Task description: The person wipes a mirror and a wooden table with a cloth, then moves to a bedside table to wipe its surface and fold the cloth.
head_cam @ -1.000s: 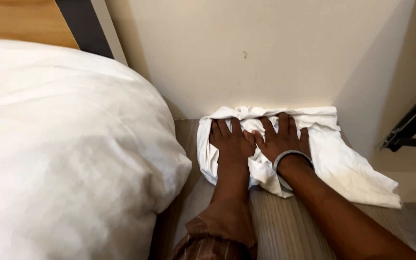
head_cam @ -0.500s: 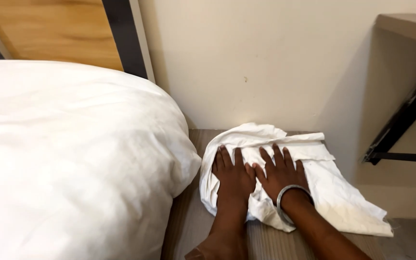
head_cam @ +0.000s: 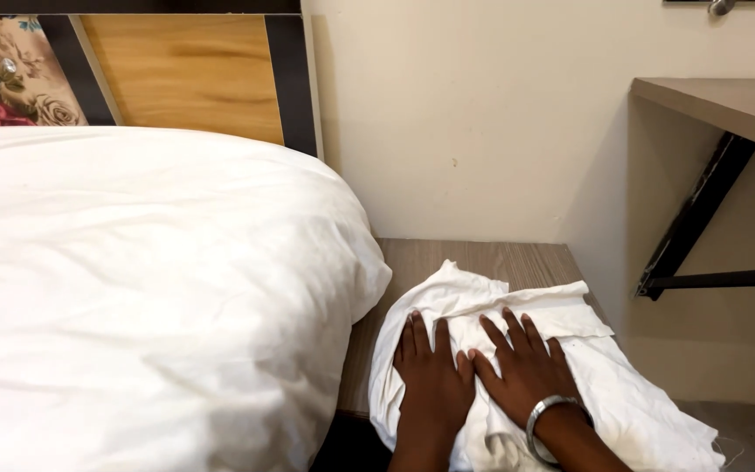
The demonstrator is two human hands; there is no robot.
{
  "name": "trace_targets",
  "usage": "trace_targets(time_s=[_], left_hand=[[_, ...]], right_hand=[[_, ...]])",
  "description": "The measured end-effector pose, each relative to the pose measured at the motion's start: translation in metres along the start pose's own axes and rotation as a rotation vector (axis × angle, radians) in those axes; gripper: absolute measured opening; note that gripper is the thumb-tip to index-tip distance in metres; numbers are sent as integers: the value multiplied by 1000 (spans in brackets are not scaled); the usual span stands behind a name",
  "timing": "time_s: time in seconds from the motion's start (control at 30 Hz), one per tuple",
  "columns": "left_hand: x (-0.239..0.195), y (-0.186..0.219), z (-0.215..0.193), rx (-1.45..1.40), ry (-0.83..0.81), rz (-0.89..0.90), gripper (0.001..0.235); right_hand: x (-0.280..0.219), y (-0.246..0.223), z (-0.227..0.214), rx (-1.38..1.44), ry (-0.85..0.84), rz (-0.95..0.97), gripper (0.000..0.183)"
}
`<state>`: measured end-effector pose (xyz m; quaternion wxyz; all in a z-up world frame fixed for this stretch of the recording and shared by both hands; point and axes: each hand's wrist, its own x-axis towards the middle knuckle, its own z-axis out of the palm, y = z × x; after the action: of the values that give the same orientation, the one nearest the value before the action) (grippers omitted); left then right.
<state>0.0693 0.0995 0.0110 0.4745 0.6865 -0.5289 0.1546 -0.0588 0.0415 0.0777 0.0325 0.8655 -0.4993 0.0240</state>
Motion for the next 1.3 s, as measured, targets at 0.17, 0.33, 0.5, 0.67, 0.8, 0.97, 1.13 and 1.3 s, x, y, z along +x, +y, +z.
trace_targets(time_s=[0.17,0.33,0.5,0.67,0.8,0.97,1.13,1.3], left_hand=[[-11,5,-22,10,-50,-4,61],[-7,-1,-15,6,-51,-25,63],[-9,3,-5,15,-17,-12,65],[-12,-1,-11,33,8,3,65],[-15,-4,-8,26,-77,-31,65],[-15,-8,-1,63,-32,26,64],[-29,-9,0,49,-30,33,62],[-48,1,-26,44,-39,46,60]], right_hand=[[-20,-4,3,-13,113,-63,73],[-18,-6,9,-39,202,-70,70],[-16,0,18,-46,263,-80,68],[-21,-4,14,-2,256,-101,67],[-24,-5,18,30,216,-65,68],[-33,-9,11,61,207,-27,63],[-39,-9,19,37,142,42,66],[-64,-12,21,-4,89,59,70]])
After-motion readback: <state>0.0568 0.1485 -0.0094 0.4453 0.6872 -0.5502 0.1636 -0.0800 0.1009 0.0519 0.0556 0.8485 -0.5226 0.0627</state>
